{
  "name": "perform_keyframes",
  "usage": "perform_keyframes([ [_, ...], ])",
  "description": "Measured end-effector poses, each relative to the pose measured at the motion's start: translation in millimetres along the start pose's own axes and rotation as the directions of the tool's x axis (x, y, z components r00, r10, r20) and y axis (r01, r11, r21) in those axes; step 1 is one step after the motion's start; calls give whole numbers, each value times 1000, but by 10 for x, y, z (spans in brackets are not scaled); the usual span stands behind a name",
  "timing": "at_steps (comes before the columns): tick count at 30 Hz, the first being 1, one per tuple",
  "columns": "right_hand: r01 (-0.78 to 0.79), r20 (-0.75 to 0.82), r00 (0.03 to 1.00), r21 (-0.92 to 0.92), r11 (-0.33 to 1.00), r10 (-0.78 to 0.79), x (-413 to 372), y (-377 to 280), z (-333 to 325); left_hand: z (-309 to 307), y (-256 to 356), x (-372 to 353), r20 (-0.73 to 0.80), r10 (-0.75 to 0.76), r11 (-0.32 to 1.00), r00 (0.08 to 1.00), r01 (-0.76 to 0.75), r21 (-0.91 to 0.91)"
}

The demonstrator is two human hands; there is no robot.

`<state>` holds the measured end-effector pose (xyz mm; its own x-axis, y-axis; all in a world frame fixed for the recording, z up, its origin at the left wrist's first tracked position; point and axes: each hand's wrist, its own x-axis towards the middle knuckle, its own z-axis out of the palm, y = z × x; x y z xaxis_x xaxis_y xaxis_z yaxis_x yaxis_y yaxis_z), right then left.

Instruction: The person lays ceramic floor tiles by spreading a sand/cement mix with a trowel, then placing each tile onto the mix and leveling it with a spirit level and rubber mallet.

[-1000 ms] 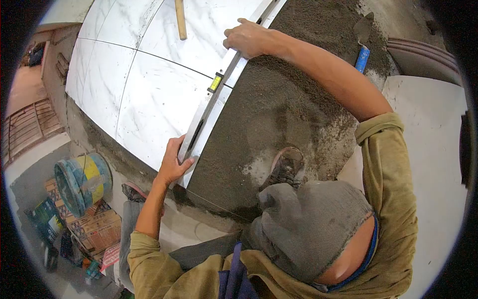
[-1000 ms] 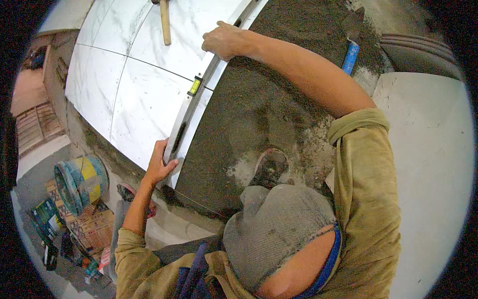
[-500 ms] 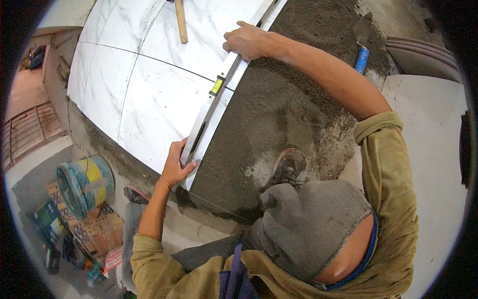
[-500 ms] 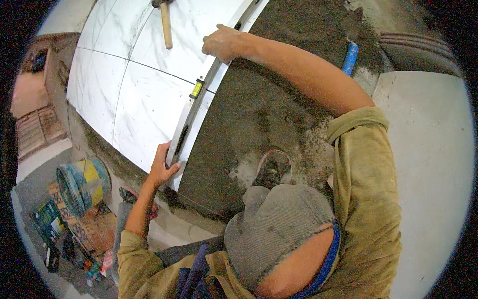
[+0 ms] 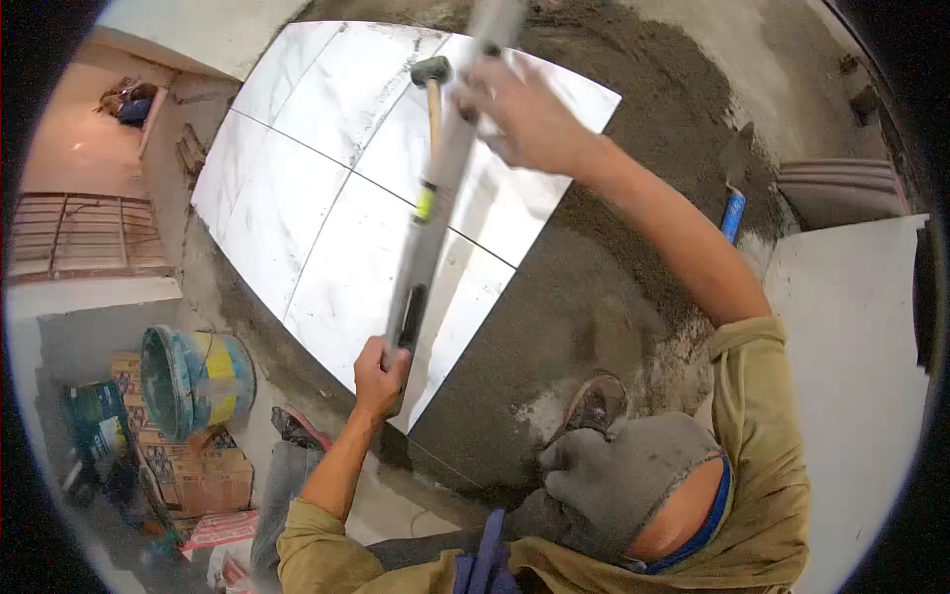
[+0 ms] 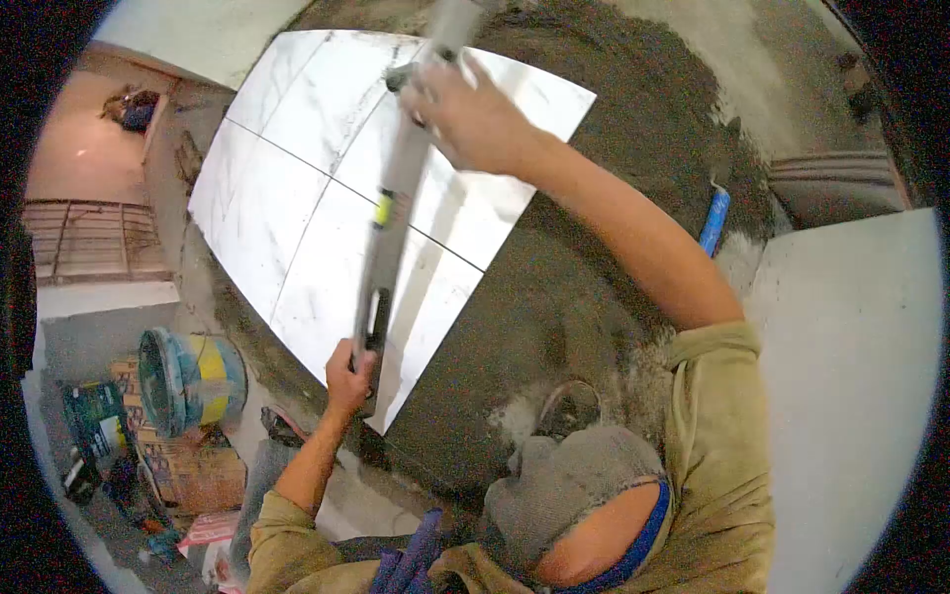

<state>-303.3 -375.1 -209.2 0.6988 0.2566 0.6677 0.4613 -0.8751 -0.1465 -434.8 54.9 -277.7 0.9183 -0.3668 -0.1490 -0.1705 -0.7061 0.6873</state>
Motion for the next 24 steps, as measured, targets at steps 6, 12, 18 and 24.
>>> perform_keyframes([
  [6,-540,-68,810,301,786,582,-44,358,-129,-478,-372,610,-418,-41,985,908,-34,-170],
  [12,-822,240,569,207,531,787,-1144,508,57,-713,-832,1117,-490,-201,975,848,222,-16],
  [18,-882,190,467,163,441,864,-1613,686,58,-656,-1271,1479,-569,-297,937,767,349,-18],
  [24,-920,636,137,367,-141,759,-1520,462,-169,-783,-1726,1734,-568,-239,919,787,372,128],
])
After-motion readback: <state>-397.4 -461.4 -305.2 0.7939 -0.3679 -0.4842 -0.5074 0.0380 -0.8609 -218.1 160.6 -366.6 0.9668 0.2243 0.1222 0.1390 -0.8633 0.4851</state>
